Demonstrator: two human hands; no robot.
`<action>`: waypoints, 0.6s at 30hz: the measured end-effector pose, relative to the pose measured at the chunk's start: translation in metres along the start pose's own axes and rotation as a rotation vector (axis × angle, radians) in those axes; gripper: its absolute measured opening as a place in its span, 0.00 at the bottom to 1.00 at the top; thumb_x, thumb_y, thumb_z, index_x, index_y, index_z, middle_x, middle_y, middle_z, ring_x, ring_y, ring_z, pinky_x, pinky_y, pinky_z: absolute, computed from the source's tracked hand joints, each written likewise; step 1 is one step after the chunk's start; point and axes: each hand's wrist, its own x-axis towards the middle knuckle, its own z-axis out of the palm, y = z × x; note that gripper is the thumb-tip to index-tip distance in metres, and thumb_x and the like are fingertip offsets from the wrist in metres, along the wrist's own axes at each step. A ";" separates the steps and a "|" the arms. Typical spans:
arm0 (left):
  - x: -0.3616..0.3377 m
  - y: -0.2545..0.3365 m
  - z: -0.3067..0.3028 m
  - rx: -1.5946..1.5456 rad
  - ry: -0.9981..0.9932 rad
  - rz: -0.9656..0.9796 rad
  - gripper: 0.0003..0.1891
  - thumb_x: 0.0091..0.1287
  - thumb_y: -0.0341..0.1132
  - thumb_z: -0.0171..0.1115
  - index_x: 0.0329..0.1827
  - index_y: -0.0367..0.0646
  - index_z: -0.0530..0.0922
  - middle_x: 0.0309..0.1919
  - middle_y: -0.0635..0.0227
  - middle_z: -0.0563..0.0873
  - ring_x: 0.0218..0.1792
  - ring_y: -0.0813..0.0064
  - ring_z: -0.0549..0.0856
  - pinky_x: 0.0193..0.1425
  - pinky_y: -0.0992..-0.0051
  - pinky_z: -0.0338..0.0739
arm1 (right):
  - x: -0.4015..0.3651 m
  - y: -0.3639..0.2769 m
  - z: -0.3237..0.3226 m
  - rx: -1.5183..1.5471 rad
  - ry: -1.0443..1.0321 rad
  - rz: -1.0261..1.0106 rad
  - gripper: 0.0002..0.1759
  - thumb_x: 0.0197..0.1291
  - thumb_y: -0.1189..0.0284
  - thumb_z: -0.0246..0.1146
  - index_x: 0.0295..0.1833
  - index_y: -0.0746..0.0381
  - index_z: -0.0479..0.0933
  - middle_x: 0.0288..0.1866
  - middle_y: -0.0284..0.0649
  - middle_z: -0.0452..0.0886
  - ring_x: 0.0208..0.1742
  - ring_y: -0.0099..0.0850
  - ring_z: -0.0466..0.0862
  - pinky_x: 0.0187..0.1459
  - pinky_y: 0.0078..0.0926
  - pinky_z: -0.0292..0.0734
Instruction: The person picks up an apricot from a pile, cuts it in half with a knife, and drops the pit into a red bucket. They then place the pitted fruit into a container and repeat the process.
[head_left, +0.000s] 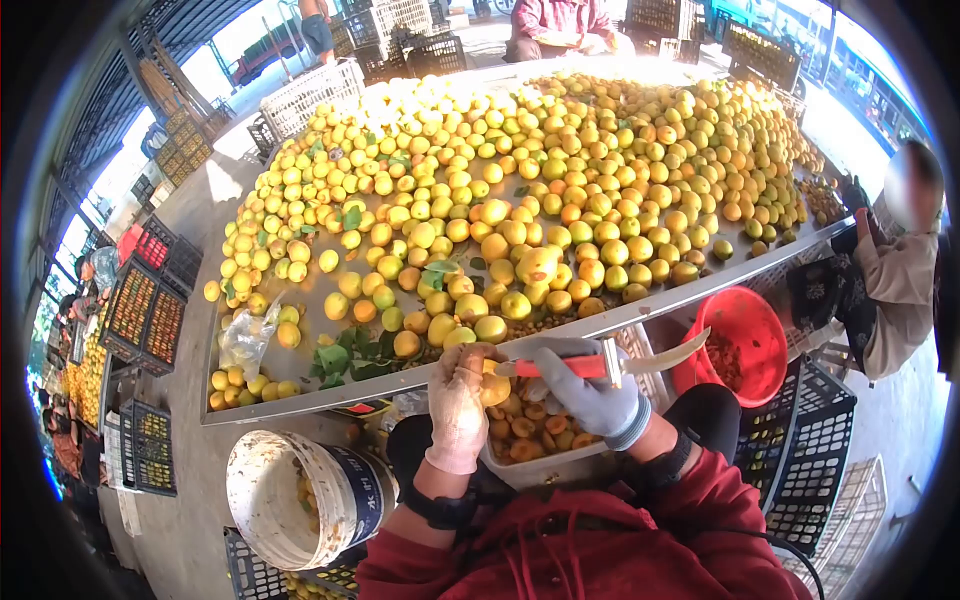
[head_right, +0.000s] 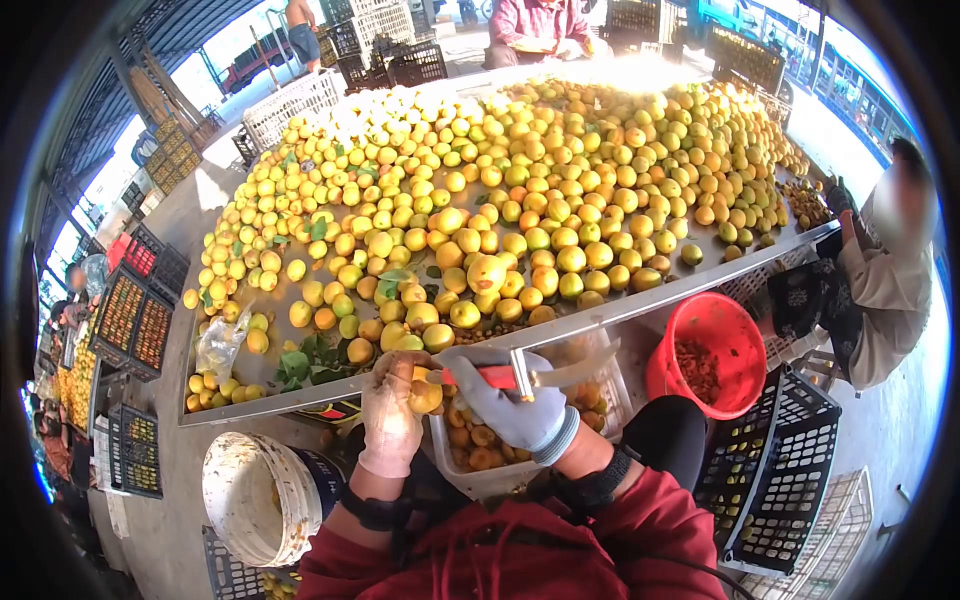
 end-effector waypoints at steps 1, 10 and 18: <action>-0.001 0.002 0.001 0.040 0.013 0.008 0.13 0.68 0.40 0.56 0.37 0.37 0.77 0.31 0.67 0.82 0.29 0.83 0.78 0.35 0.83 0.72 | 0.000 0.002 0.001 -0.001 -0.001 -0.003 0.14 0.62 0.71 0.57 0.50 0.68 0.77 0.33 0.41 0.84 0.30 0.24 0.84 0.33 0.20 0.78; -0.001 -0.005 -0.004 0.031 0.059 0.093 0.12 0.68 0.40 0.56 0.36 0.38 0.75 0.30 0.68 0.81 0.24 0.86 0.75 0.27 0.85 0.71 | -0.004 0.018 0.010 0.300 0.020 0.166 0.19 0.67 0.63 0.52 0.50 0.66 0.77 0.33 0.39 0.84 0.26 0.22 0.82 0.26 0.15 0.76; -0.003 -0.010 -0.012 0.052 0.076 0.030 0.12 0.67 0.40 0.57 0.35 0.39 0.75 0.30 0.68 0.81 0.20 0.85 0.74 0.16 0.83 0.71 | 0.001 0.024 0.006 0.357 -0.061 0.344 0.19 0.65 0.59 0.56 0.48 0.64 0.78 0.28 0.36 0.83 0.24 0.21 0.81 0.22 0.13 0.72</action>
